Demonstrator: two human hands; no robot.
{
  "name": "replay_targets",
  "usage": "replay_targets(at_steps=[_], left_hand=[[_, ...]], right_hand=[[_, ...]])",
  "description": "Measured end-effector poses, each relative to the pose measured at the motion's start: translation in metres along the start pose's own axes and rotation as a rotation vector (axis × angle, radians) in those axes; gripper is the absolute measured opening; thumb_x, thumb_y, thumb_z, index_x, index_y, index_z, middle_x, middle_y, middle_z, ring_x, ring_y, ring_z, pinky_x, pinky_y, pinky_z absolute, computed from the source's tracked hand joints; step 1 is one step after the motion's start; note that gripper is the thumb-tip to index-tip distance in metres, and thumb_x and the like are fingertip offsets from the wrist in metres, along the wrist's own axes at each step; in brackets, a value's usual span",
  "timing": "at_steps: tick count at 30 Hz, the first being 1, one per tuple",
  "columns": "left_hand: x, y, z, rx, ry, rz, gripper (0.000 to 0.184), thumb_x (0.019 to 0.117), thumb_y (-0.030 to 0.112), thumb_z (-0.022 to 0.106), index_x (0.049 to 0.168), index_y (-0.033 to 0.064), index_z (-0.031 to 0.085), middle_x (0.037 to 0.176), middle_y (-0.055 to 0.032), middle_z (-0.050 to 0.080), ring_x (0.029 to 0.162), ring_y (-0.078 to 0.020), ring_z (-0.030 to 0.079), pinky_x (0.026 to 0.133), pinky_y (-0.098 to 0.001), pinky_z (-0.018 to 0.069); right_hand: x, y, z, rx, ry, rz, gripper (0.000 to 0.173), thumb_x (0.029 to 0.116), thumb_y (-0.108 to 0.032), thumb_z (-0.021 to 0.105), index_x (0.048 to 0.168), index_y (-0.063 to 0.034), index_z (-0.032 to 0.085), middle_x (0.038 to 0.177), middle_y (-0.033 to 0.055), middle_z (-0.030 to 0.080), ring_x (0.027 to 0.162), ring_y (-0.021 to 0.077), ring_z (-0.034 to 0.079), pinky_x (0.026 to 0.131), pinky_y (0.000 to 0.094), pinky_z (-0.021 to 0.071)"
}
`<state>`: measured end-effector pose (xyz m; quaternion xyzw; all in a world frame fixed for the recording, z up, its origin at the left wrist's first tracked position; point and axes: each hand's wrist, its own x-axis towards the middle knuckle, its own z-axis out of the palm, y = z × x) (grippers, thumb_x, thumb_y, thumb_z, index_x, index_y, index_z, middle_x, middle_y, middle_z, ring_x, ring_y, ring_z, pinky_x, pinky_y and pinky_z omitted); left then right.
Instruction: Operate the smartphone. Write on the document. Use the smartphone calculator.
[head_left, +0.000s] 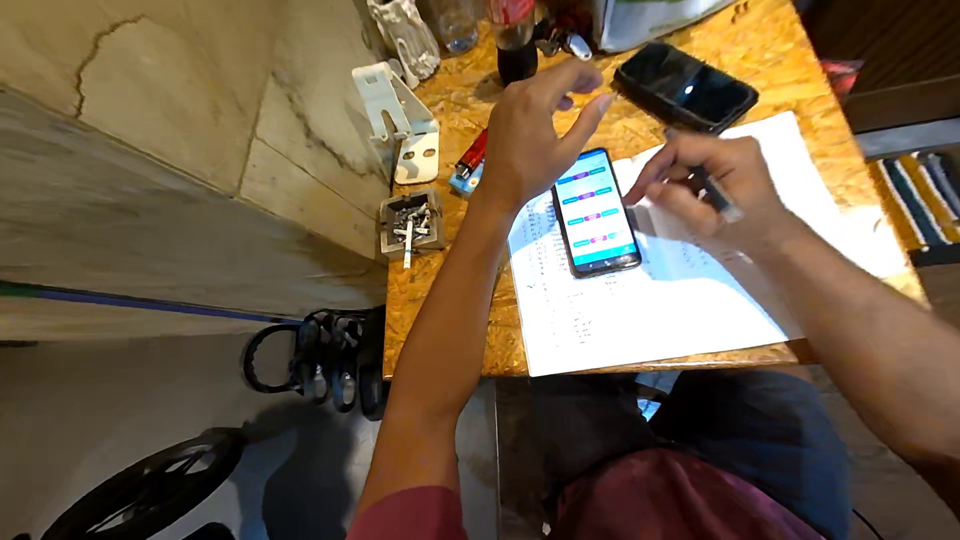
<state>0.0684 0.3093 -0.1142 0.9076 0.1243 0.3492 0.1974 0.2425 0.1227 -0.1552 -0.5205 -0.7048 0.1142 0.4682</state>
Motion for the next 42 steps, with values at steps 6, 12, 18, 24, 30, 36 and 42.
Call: replay_targets(at_steps=[6, 12, 18, 24, 30, 36, 42], left_hand=[[-0.001, -0.007, 0.001, -0.002, 0.041, -0.044, 0.025, 0.1001, 0.029, 0.063, 0.111, 0.0106, 0.075, 0.104, 0.0006, 0.076, 0.084, -0.0088, 0.070, 0.075, -0.0308, 0.0586], [0.000, -0.009, -0.002, 0.000, 0.040, -0.075, 0.024, 0.1003, 0.029, 0.062, 0.111, 0.0117, 0.074, 0.100, 0.0024, 0.075, 0.077, -0.0067, 0.068, 0.068, -0.0291, 0.0566], [-0.001, -0.008, -0.004, 0.017, 0.010, -0.084, 0.025, 0.1008, 0.031, 0.062, 0.112, 0.0127, 0.074, 0.097, 0.0035, 0.076, 0.072, -0.0073, 0.067, 0.065, -0.0308, 0.0555], [-0.001, -0.003, -0.007, 0.041, -0.055, -0.156, 0.027, 0.1005, 0.035, 0.063, 0.115, 0.0148, 0.074, 0.086, 0.0035, 0.074, 0.062, -0.0085, 0.062, 0.059, -0.0317, 0.0520], [-0.001, -0.005, -0.009, 0.089, -0.121, -0.239, 0.029, 0.0988, 0.040, 0.064, 0.099, 0.0128, 0.074, 0.069, 0.0014, 0.063, 0.061, -0.0136, 0.059, 0.062, -0.0383, 0.0509], [0.001, -0.003, -0.016, 0.085, -0.467, -0.598, 0.048, 0.1070, 0.042, 0.051, 0.080, 0.0038, 0.060, 0.063, -0.0084, 0.057, 0.049, -0.0192, 0.058, 0.050, -0.0384, 0.0528], [0.001, 0.005, -0.013, 0.055, -0.589, -0.800, 0.051, 0.1092, 0.046, 0.042, 0.093, 0.0017, 0.062, 0.070, -0.0126, 0.064, 0.052, -0.0214, 0.064, 0.049, -0.0377, 0.0556]], right_hand=[[-0.003, -0.010, 0.019, -0.021, -0.092, 0.022, 0.023, 0.0944, -0.019, 0.054, 0.108, -0.0118, 0.072, 0.082, -0.0039, 0.069, 0.054, 0.0032, 0.051, 0.046, 0.0264, 0.0448], [-0.003, -0.013, 0.022, -0.092, -0.134, 0.052, 0.025, 0.0941, -0.020, 0.053, 0.111, -0.0136, 0.070, 0.084, -0.0061, 0.069, 0.054, 0.0024, 0.052, 0.046, 0.0263, 0.0470], [-0.001, -0.014, 0.015, -0.072, -0.002, 0.048, 0.022, 0.0952, -0.014, 0.054, 0.109, -0.0097, 0.070, 0.087, -0.0030, 0.070, 0.055, 0.0023, 0.050, 0.046, 0.0229, 0.0428], [-0.001, -0.010, 0.011, -0.165, 0.023, 0.132, 0.021, 0.0928, -0.014, 0.053, 0.107, -0.0110, 0.068, 0.097, -0.0014, 0.074, 0.069, 0.0054, 0.062, 0.057, 0.0266, 0.0518], [-0.003, -0.008, 0.015, -0.123, -0.034, 0.097, 0.022, 0.0948, -0.015, 0.052, 0.110, -0.0128, 0.068, 0.094, -0.0045, 0.073, 0.063, 0.0033, 0.059, 0.052, 0.0254, 0.0503], [-0.003, -0.009, 0.015, -0.142, -0.030, 0.099, 0.021, 0.0945, -0.016, 0.052, 0.106, -0.0125, 0.069, 0.090, -0.0046, 0.073, 0.062, 0.0034, 0.060, 0.052, 0.0264, 0.0509], [-0.002, -0.013, 0.012, -0.086, 0.018, 0.089, 0.020, 0.0946, -0.014, 0.052, 0.103, -0.0088, 0.069, 0.086, -0.0027, 0.073, 0.058, 0.0014, 0.056, 0.049, 0.0211, 0.0468]])
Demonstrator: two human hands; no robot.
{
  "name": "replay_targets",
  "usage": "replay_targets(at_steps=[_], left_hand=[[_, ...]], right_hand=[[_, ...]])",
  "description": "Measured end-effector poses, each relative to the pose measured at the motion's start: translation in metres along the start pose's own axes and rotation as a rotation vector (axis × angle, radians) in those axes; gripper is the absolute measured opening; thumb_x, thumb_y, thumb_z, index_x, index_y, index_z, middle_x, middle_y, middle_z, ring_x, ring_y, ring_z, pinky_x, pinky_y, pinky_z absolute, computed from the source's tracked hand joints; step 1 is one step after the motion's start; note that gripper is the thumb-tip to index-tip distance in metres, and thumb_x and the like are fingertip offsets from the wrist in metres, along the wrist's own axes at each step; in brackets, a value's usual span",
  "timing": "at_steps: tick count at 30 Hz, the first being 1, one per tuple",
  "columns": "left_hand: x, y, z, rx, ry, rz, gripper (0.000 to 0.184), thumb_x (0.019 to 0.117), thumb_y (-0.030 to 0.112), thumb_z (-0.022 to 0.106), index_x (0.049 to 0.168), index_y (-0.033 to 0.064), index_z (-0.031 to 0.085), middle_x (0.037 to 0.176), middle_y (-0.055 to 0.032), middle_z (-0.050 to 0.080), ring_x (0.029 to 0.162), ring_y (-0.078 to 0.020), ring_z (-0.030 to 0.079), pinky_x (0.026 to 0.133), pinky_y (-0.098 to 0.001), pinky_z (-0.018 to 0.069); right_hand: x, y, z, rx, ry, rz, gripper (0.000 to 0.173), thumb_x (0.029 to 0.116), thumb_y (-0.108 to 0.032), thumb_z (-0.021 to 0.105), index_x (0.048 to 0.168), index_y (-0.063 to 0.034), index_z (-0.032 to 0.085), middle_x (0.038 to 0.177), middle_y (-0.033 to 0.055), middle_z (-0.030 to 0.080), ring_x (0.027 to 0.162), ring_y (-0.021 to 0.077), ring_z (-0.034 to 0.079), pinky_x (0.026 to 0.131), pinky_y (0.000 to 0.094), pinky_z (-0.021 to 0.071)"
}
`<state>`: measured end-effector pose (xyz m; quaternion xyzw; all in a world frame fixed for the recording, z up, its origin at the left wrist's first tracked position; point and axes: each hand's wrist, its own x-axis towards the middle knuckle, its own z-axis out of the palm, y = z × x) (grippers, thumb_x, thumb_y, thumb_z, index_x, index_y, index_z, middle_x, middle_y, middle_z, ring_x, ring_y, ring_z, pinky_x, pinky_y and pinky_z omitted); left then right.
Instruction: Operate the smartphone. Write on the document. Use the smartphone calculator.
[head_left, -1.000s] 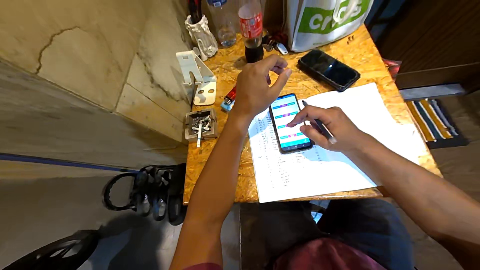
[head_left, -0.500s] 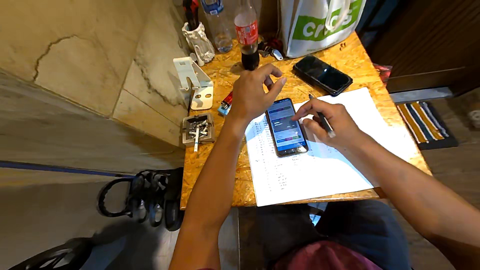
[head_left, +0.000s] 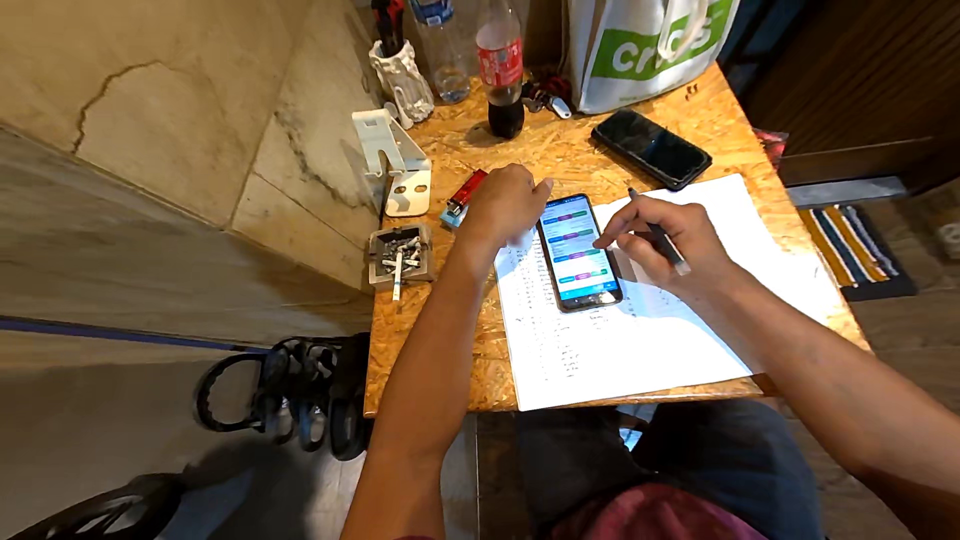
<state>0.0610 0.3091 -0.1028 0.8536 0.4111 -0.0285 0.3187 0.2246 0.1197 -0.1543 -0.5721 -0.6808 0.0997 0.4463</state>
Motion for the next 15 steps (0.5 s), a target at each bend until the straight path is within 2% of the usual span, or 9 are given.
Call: replay_targets(at_steps=[3, 8, 11, 13, 15], left_hand=[[0.001, 0.000, 0.004, 0.005, -0.030, -0.011, 0.051, 0.1090, 0.046, 0.043, 0.094, 0.0013, 0.062, 0.070, -0.0126, 0.064, 0.053, -0.0214, 0.065, 0.051, -0.0379, 0.0567], [0.003, -0.002, 0.007, 0.013, -0.064, -0.029, 0.050, 0.1094, 0.045, 0.042, 0.100, 0.0001, 0.062, 0.073, -0.0132, 0.065, 0.055, -0.0214, 0.065, 0.053, -0.0381, 0.0572], [0.004, -0.002, 0.010, 0.043, -0.055, -0.025, 0.050, 0.1096, 0.044, 0.041, 0.097, 0.0002, 0.062, 0.071, -0.0125, 0.063, 0.054, -0.0209, 0.064, 0.052, -0.0374, 0.0559], [0.003, -0.001, 0.011, 0.076, -0.041, -0.012, 0.050, 0.1097, 0.043, 0.041, 0.095, 0.0004, 0.063, 0.072, -0.0128, 0.063, 0.055, -0.0211, 0.063, 0.053, -0.0384, 0.0552], [-0.001, 0.001, 0.010, 0.083, -0.035, -0.004, 0.050, 0.1100, 0.042, 0.040, 0.097, 0.0007, 0.064, 0.076, -0.0138, 0.063, 0.057, -0.0220, 0.063, 0.055, -0.0393, 0.0552]], right_hand=[[-0.001, 0.001, 0.003, 0.005, -0.015, -0.011, 0.020, 0.0941, -0.012, 0.052, 0.103, -0.0083, 0.069, 0.085, -0.0032, 0.072, 0.057, 0.0012, 0.055, 0.048, 0.0208, 0.0460], [-0.003, 0.002, 0.007, -0.038, -0.064, 0.002, 0.020, 0.0950, -0.014, 0.052, 0.104, -0.0109, 0.069, 0.090, -0.0031, 0.074, 0.063, 0.0035, 0.062, 0.054, 0.0251, 0.0523], [-0.002, -0.002, 0.000, -0.038, -0.013, -0.046, 0.022, 0.0975, -0.014, 0.049, 0.105, -0.0055, 0.068, 0.090, 0.0019, 0.074, 0.065, 0.0047, 0.062, 0.056, 0.0245, 0.0530], [0.000, -0.007, -0.013, -0.014, 0.025, -0.048, 0.027, 0.1020, -0.016, 0.044, 0.111, -0.0009, 0.065, 0.097, 0.0065, 0.074, 0.067, 0.0076, 0.062, 0.058, 0.0275, 0.0532], [0.002, -0.028, -0.027, 0.038, 0.049, 0.051, 0.034, 0.1060, -0.022, 0.039, 0.124, -0.0034, 0.060, 0.102, 0.0063, 0.075, 0.060, 0.0086, 0.061, 0.047, 0.0267, 0.0483]])
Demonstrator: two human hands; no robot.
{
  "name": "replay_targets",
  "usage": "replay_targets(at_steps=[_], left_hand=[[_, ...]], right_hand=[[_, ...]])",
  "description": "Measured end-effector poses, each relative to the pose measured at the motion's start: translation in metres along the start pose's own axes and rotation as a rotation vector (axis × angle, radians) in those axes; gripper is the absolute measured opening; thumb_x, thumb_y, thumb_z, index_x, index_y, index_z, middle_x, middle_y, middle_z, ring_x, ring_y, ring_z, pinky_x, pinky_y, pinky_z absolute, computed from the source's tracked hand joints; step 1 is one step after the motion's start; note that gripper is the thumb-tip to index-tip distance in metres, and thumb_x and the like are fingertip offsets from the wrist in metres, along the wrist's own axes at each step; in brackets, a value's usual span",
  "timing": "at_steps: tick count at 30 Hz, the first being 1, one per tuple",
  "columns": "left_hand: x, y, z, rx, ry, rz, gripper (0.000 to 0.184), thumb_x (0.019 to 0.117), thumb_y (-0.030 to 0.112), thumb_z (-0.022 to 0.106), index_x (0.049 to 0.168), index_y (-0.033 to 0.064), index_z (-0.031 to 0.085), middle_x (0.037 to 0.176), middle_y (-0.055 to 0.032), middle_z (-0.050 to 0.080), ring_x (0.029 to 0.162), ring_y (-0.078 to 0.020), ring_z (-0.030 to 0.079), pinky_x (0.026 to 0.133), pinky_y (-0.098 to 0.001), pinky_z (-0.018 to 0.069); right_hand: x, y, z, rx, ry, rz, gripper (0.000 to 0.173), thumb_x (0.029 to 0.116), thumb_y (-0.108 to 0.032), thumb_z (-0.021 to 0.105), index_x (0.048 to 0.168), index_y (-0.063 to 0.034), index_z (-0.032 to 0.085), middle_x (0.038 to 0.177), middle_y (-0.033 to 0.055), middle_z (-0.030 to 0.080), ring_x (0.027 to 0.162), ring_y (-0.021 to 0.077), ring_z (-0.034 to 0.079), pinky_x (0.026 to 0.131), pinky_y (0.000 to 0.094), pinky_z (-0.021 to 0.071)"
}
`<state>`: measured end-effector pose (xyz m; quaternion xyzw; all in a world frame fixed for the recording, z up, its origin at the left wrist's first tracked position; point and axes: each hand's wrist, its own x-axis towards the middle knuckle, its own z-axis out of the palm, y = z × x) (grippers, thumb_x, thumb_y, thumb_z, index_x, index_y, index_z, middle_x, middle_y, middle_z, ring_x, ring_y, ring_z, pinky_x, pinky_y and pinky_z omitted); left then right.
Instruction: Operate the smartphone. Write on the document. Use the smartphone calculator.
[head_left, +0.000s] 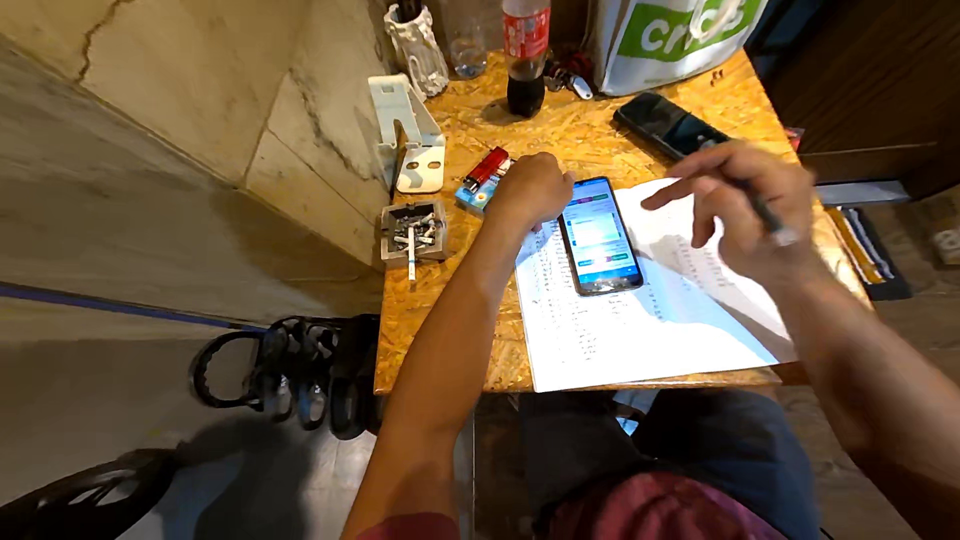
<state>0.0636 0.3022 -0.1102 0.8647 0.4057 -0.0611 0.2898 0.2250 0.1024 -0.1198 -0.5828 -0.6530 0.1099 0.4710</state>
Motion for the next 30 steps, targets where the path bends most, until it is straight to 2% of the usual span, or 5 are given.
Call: replay_targets(at_steps=[3, 8, 11, 14, 30], left_hand=[[0.001, -0.001, -0.001, -0.011, -0.009, 0.011, 0.050, 0.1100, 0.042, 0.040, 0.100, -0.0008, 0.064, 0.077, -0.0142, 0.063, 0.058, -0.0224, 0.063, 0.056, -0.0403, 0.0551], [0.004, -0.003, 0.002, -0.037, -0.005, -0.009, 0.047, 0.1092, 0.042, 0.042, 0.098, 0.0010, 0.062, 0.075, -0.0119, 0.063, 0.055, -0.0198, 0.062, 0.052, -0.0371, 0.0544], [0.004, -0.003, 0.001, -0.040, 0.001, -0.016, 0.047, 0.1090, 0.043, 0.043, 0.095, 0.0024, 0.061, 0.071, -0.0102, 0.061, 0.052, -0.0185, 0.061, 0.049, -0.0354, 0.0532], [0.003, -0.004, 0.001, -0.052, -0.001, -0.016, 0.046, 0.1089, 0.042, 0.043, 0.093, 0.0030, 0.060, 0.070, -0.0094, 0.061, 0.052, -0.0180, 0.061, 0.050, -0.0347, 0.0528], [0.007, -0.006, 0.000, -0.060, -0.017, -0.004, 0.051, 0.1080, 0.047, 0.045, 0.099, -0.0002, 0.062, 0.071, -0.0124, 0.062, 0.053, -0.0198, 0.062, 0.051, -0.0368, 0.0552]], right_hand=[[-0.005, -0.036, -0.011, 0.171, -0.041, 0.113, 0.043, 0.1068, -0.031, 0.033, 0.143, -0.0102, 0.043, 0.113, 0.0048, 0.069, 0.071, 0.0150, 0.068, 0.055, 0.0311, 0.0594], [-0.045, -0.065, 0.039, 0.402, -0.107, 0.193, 0.022, 0.1021, -0.020, 0.051, 0.107, -0.0087, 0.069, 0.086, 0.0001, 0.069, 0.058, 0.0108, 0.064, 0.050, 0.0293, 0.0591], [-0.065, -0.068, 0.078, 0.454, -0.213, 0.286, 0.006, 0.0920, -0.012, 0.066, 0.096, -0.0081, 0.069, 0.074, -0.0004, 0.069, 0.059, 0.0094, 0.066, 0.051, 0.0256, 0.0590], [-0.073, -0.070, 0.098, 0.419, -0.276, 0.343, 0.004, 0.0901, -0.016, 0.069, 0.087, -0.0125, 0.068, 0.073, -0.0046, 0.068, 0.061, 0.0032, 0.064, 0.052, 0.0200, 0.0545], [-0.075, -0.068, 0.103, 0.336, -0.313, 0.347, 0.007, 0.0910, -0.017, 0.067, 0.088, -0.0103, 0.069, 0.072, -0.0059, 0.064, 0.060, -0.0028, 0.057, 0.053, 0.0144, 0.0472]])
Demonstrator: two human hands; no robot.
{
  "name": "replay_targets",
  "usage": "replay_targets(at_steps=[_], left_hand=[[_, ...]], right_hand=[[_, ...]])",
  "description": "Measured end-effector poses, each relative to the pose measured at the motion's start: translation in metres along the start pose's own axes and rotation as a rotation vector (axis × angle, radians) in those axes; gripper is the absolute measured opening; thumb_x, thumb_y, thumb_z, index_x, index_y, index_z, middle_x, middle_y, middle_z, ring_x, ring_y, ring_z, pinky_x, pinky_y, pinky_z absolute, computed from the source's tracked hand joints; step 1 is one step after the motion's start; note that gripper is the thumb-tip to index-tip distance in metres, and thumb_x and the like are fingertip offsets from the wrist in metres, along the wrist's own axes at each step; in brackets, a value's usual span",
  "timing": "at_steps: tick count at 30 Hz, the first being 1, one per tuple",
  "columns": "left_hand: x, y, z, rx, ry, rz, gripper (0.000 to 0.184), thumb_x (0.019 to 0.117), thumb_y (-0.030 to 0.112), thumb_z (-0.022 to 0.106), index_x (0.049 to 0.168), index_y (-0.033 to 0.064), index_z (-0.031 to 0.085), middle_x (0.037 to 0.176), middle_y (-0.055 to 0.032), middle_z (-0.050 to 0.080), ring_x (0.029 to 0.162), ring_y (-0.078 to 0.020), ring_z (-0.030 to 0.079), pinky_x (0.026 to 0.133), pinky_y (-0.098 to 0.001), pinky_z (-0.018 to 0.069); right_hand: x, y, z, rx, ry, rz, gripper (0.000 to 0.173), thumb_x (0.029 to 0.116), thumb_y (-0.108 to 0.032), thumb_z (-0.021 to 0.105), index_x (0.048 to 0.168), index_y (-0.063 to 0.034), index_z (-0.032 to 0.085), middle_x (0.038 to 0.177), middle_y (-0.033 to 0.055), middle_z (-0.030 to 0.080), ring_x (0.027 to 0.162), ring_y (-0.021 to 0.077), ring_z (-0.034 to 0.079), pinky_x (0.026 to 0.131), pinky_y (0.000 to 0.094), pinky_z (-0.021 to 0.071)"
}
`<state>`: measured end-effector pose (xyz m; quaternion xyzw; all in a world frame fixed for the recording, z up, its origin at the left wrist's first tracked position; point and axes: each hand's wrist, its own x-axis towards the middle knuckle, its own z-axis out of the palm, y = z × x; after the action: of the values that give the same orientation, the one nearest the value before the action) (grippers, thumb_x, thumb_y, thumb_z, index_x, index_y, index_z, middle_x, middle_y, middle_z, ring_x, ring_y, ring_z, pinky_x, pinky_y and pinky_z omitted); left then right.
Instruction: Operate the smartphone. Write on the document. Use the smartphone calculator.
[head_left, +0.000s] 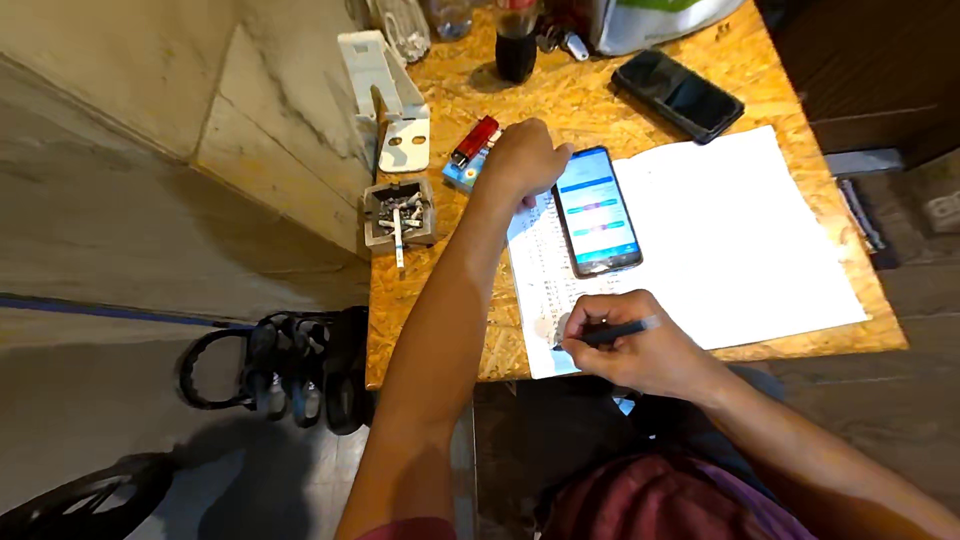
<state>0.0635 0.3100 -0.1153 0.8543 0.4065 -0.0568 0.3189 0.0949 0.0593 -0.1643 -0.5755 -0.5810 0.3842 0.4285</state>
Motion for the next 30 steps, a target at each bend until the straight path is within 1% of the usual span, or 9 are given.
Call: replay_targets(at_steps=[4, 6, 8, 12, 16, 20, 24, 27, 30], left_hand=[[0.002, 0.000, 0.000, 0.011, -0.014, -0.007, 0.053, 0.1084, 0.048, 0.043, 0.099, -0.0011, 0.063, 0.071, -0.0130, 0.062, 0.053, -0.0206, 0.063, 0.051, -0.0373, 0.0554], [0.003, 0.000, 0.000, 0.000, -0.017, -0.009, 0.053, 0.1084, 0.048, 0.043, 0.099, -0.0012, 0.062, 0.071, -0.0131, 0.062, 0.053, -0.0207, 0.063, 0.051, -0.0373, 0.0559], [0.004, 0.000, 0.000, -0.015, -0.013, -0.013, 0.052, 0.1083, 0.048, 0.044, 0.099, -0.0008, 0.062, 0.071, -0.0131, 0.062, 0.053, -0.0208, 0.063, 0.051, -0.0374, 0.0561], [0.004, -0.001, 0.001, -0.003, -0.007, -0.018, 0.053, 0.1082, 0.048, 0.044, 0.095, 0.0000, 0.062, 0.068, -0.0125, 0.063, 0.051, -0.0202, 0.062, 0.050, -0.0370, 0.0547], [0.001, 0.002, -0.001, 0.016, -0.020, -0.020, 0.055, 0.1084, 0.049, 0.042, 0.099, -0.0011, 0.062, 0.072, -0.0138, 0.063, 0.054, -0.0215, 0.063, 0.052, -0.0378, 0.0559], [0.001, 0.000, -0.001, -0.013, -0.017, -0.028, 0.055, 0.1084, 0.049, 0.042, 0.095, -0.0006, 0.061, 0.070, -0.0129, 0.062, 0.053, -0.0215, 0.063, 0.051, -0.0375, 0.0558], [-0.004, 0.005, 0.001, 0.025, 0.012, 0.004, 0.053, 0.1084, 0.048, 0.044, 0.097, -0.0009, 0.062, 0.071, -0.0140, 0.064, 0.056, -0.0240, 0.065, 0.055, -0.0412, 0.0571], [-0.014, 0.013, -0.004, 0.147, 0.142, 0.125, 0.048, 0.1056, 0.045, 0.051, 0.092, 0.0015, 0.065, 0.081, -0.0155, 0.064, 0.078, -0.0315, 0.065, 0.072, -0.0546, 0.0525], [-0.043, 0.024, -0.024, 0.127, 0.295, 0.194, 0.047, 0.1018, 0.051, 0.056, 0.106, 0.0056, 0.069, 0.092, -0.0145, 0.069, 0.090, -0.0328, 0.068, 0.080, -0.0594, 0.0532]], right_hand=[[-0.001, -0.001, 0.000, 0.045, 0.038, -0.013, 0.006, 0.0924, -0.014, 0.066, 0.090, -0.0087, 0.067, 0.073, -0.0040, 0.065, 0.060, -0.0009, 0.059, 0.052, 0.0156, 0.0488], [-0.003, -0.002, -0.006, 0.163, 0.068, -0.095, 0.008, 0.0962, -0.012, 0.065, 0.093, -0.0054, 0.066, 0.076, -0.0010, 0.068, 0.062, 0.0031, 0.064, 0.054, 0.0187, 0.0540], [-0.003, -0.006, -0.023, 0.231, 0.105, -0.182, 0.014, 0.1032, -0.015, 0.061, 0.103, -0.0022, 0.066, 0.083, 0.0030, 0.070, 0.068, 0.0093, 0.068, 0.058, 0.0245, 0.0593], [0.015, -0.010, -0.083, -0.060, 0.187, -0.209, 0.034, 0.1109, -0.027, 0.039, 0.133, -0.0095, 0.058, 0.090, 0.0031, 0.075, 0.063, 0.0127, 0.069, 0.053, 0.0290, 0.0602], [0.044, 0.010, -0.120, -0.157, 0.166, -0.225, 0.032, 0.1106, -0.022, 0.039, 0.120, -0.0066, 0.065, 0.096, 0.0042, 0.077, 0.054, 0.0105, 0.065, 0.044, 0.0259, 0.0550], [0.046, 0.036, -0.111, 0.034, 0.154, -0.196, 0.027, 0.1086, -0.020, 0.044, 0.110, -0.0041, 0.066, 0.097, 0.0074, 0.076, 0.048, 0.0099, 0.059, 0.041, 0.0245, 0.0498], [0.045, 0.041, -0.103, -0.032, 0.237, -0.191, 0.024, 0.1076, -0.017, 0.046, 0.109, -0.0056, 0.067, 0.094, 0.0042, 0.076, 0.048, 0.0089, 0.057, 0.040, 0.0242, 0.0470], [0.047, 0.040, -0.104, -0.039, 0.281, -0.173, 0.022, 0.1079, -0.018, 0.047, 0.113, -0.0070, 0.065, 0.098, 0.0037, 0.075, 0.052, 0.0107, 0.059, 0.042, 0.0264, 0.0493], [0.046, 0.042, -0.107, -0.001, 0.284, -0.200, 0.022, 0.1075, -0.020, 0.047, 0.115, -0.0083, 0.065, 0.101, 0.0039, 0.075, 0.052, 0.0112, 0.060, 0.042, 0.0266, 0.0502]])
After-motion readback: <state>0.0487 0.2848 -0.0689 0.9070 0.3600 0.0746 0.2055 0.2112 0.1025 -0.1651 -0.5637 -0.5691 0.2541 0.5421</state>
